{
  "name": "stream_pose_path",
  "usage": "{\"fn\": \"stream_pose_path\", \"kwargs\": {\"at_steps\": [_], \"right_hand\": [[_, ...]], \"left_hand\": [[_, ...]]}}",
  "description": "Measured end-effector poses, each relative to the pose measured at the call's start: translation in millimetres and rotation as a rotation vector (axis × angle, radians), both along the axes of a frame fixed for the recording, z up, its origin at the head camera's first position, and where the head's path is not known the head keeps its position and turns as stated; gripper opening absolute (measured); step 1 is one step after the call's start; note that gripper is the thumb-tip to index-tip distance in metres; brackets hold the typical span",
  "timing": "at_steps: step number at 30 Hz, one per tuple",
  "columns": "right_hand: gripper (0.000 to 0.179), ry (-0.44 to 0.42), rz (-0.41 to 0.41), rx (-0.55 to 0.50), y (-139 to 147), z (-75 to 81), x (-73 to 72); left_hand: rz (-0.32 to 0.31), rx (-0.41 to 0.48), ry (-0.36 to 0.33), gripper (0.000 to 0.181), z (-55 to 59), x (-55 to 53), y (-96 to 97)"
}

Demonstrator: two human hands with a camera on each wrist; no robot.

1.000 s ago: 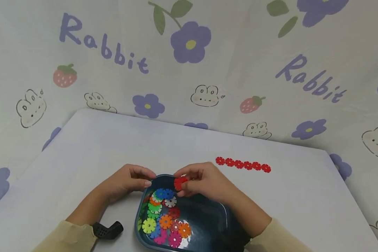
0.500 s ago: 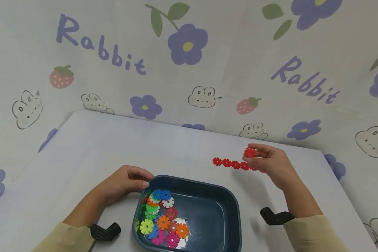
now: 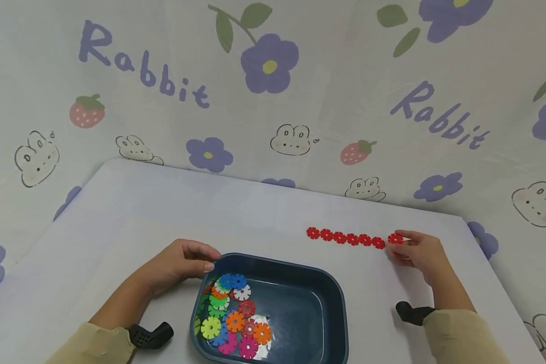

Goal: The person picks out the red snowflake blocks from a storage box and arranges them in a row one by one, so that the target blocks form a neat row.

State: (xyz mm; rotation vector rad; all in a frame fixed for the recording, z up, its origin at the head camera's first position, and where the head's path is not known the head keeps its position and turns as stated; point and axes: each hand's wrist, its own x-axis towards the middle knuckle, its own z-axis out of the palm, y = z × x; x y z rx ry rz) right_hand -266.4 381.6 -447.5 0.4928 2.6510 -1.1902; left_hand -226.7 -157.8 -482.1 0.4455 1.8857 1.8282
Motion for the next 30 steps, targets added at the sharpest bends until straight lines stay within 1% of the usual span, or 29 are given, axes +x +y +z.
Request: {"fn": "stream_pose_path", "kwargs": {"at_steps": [4, 8, 12, 17, 20, 30], "right_hand": [[0.076, -0.017, -0.018, 0.085, 2.7, -7.0, -0.9], [0.076, -0.023, -0.02, 0.115, 1.3, -10.1, -1.6], [0.075, -0.048, -0.026, 0.122, 1.4, -12.1, -2.8], [0.075, -0.082, -0.022, 0.123, 4.0, -13.0, -3.2], [0.075, -0.082, -0.016, 0.12, 4.5, -12.1, -3.2], [0.075, -0.081, -0.038, 0.111, 2.8, -12.4, -2.7]], "left_hand": [[-0.001, 0.001, -0.004, 0.032, -0.2, 0.1, 0.0], [-0.003, 0.002, 0.002, 0.032, 1.0, 0.4, -0.1], [0.004, -0.004, 0.008, 0.032, 1.4, 0.8, -0.2], [0.005, 0.004, -0.003, 0.032, 0.1, 0.5, 0.0], [0.002, 0.013, -0.007, 0.033, 0.0, 0.3, -0.1], [0.004, 0.009, -0.007, 0.032, -0.8, 0.5, -0.1]]}}
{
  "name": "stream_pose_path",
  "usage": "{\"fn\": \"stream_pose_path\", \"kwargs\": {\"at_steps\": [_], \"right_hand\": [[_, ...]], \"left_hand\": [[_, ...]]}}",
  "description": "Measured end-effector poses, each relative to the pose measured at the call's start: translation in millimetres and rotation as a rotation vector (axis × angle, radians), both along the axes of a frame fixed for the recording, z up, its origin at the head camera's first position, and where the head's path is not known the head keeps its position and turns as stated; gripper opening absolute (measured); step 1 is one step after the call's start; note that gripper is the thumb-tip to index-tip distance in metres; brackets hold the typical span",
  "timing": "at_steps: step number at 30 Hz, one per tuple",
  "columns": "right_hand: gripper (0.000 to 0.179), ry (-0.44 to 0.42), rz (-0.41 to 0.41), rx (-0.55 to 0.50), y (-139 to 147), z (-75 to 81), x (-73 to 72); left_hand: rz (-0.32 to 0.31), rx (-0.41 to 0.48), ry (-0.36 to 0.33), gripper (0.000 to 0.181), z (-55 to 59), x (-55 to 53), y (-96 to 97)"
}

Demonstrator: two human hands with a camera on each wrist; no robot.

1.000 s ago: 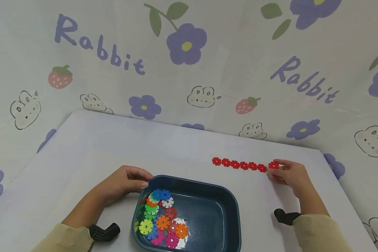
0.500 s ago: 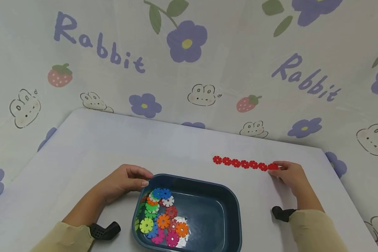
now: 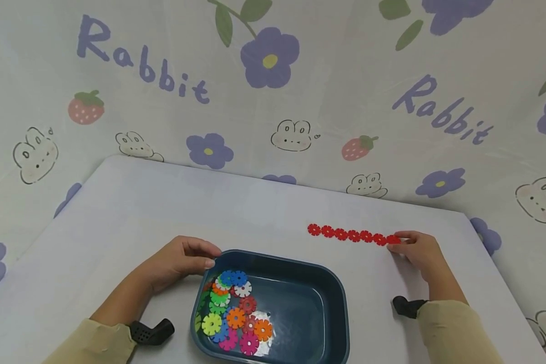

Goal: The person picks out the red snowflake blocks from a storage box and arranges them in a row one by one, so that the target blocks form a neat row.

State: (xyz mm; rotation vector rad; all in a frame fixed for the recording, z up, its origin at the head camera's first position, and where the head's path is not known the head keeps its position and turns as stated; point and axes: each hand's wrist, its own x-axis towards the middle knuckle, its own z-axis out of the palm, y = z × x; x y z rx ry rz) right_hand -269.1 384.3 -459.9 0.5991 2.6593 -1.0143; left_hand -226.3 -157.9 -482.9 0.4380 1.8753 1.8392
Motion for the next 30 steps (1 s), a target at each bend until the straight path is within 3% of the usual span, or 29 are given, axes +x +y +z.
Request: {"fn": "stream_pose_path", "kwargs": {"at_steps": [19, 24, 30], "right_hand": [[0.074, 0.006, 0.007, 0.011, 1.2, -0.6, -0.5], [0.072, 0.05, 0.059, 0.071, -11.1, 11.0, -4.9], [0.059, 0.216, 0.2, 0.106, -57.8, 40.2, -10.1]], "left_hand": [[-0.009, 0.009, 0.003, 0.032, 1.2, 0.0, -0.1], [-0.007, 0.009, 0.006, 0.032, 1.5, 0.2, 0.0], [-0.006, 0.007, 0.006, 0.032, 0.9, 0.0, 0.2]]}}
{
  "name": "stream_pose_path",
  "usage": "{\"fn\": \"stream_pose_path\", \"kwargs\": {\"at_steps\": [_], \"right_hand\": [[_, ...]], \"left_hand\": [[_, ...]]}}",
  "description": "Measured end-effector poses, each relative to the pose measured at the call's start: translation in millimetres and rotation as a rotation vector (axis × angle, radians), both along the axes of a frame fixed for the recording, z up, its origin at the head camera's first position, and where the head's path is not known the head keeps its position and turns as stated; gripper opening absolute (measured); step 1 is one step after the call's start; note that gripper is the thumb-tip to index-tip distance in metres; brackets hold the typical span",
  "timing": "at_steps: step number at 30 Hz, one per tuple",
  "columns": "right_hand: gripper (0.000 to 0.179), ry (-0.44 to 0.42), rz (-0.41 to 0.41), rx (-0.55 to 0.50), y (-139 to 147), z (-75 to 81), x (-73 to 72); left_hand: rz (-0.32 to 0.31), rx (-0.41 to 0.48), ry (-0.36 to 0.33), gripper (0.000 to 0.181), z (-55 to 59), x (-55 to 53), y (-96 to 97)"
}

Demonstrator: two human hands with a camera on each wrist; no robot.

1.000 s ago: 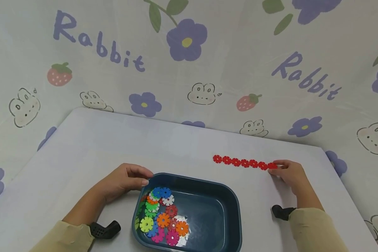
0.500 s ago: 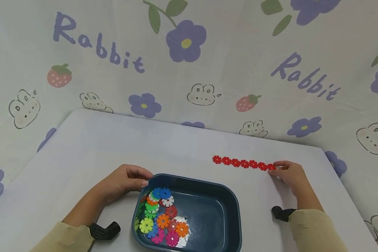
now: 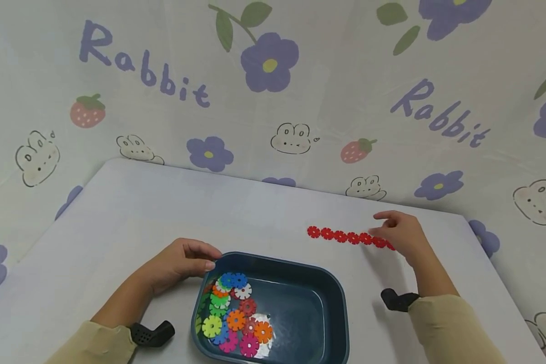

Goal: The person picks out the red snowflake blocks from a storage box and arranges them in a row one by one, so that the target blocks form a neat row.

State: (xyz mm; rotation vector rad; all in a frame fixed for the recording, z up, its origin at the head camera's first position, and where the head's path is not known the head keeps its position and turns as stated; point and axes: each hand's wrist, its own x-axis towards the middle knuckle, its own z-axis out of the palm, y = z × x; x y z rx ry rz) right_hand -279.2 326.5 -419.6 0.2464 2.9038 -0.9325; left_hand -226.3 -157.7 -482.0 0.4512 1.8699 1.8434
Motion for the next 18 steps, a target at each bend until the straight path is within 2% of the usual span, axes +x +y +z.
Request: {"fn": "stream_pose_path", "kwargs": {"at_steps": [4, 7, 13, 18], "right_hand": [[0.047, 0.105, 0.151, -0.031, -46.5, 24.4, 6.5], [0.036, 0.126, 0.27, -0.079, -84.2, 39.4, 14.7], [0.021, 0.078, 0.528, -0.17, -143.8, 53.4, 32.8], [0.018, -0.031, 0.756, -0.227, -180.8, 46.3, 43.0]], "left_hand": [[0.0, 0.0, 0.002, 0.032, 0.0, 0.1, -0.1], [0.0, 0.001, 0.0, 0.033, 0.0, -0.1, -0.4], [-0.005, 0.004, -0.01, 0.034, 1.0, 0.0, -0.1], [-0.006, 0.009, -0.014, 0.034, 0.7, -0.1, -0.5]]}}
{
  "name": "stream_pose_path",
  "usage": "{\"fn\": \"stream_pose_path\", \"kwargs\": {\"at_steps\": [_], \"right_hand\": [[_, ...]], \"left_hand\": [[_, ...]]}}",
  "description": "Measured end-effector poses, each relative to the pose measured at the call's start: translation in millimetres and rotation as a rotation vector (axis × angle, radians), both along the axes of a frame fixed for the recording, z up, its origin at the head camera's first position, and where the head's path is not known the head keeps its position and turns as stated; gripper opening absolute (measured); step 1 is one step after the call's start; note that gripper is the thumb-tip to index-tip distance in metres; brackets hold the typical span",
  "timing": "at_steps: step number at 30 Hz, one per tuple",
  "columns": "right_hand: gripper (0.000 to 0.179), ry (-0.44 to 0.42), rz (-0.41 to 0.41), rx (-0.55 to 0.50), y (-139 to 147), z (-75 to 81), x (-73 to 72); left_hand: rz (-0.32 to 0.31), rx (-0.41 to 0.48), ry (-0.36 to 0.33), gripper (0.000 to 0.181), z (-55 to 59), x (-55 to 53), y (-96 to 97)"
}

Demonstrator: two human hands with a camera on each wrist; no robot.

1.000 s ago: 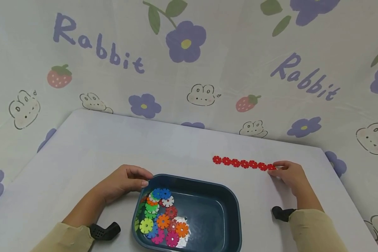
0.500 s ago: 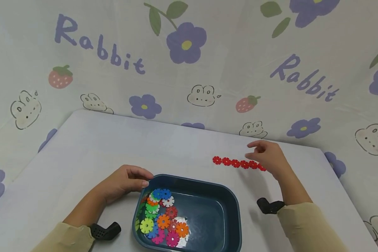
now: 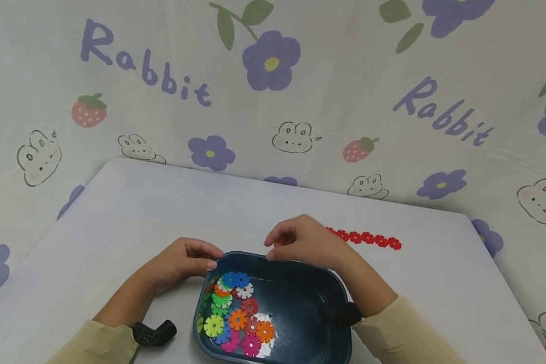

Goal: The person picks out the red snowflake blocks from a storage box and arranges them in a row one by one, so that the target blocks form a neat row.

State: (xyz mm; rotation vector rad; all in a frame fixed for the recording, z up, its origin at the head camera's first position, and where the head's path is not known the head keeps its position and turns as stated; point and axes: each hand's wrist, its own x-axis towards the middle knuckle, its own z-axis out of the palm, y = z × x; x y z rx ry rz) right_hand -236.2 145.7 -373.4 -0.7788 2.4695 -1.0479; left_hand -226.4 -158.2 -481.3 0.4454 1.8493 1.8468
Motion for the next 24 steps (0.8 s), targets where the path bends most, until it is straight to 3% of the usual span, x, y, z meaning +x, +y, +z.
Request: {"fn": "stream_pose_path", "kwargs": {"at_steps": [4, 8, 14, 19, 24], "right_hand": [[0.017, -0.088, 0.151, 0.048, -24.7, -12.3, 5.8], [0.017, -0.119, 0.23, 0.173, -43.2, -22.5, 12.0], [0.026, -0.104, 0.263, 0.343, -56.0, -35.1, 19.2], [0.032, -0.115, 0.33, 0.395, -59.9, -42.3, 19.9], [0.029, -0.117, 0.28, 0.409, -61.9, -47.0, 20.1]], "left_hand": [[-0.001, 0.003, -0.007, 0.033, -1.2, -0.2, -0.2], [-0.002, 0.006, -0.011, 0.032, -2.0, 0.1, -0.4], [-0.004, 0.005, -0.007, 0.032, -1.3, 0.6, -0.3], [0.002, -0.005, 0.0, 0.032, 0.6, 0.7, -0.5], [0.003, -0.016, 0.001, 0.032, 0.9, 0.5, -0.8]]}}
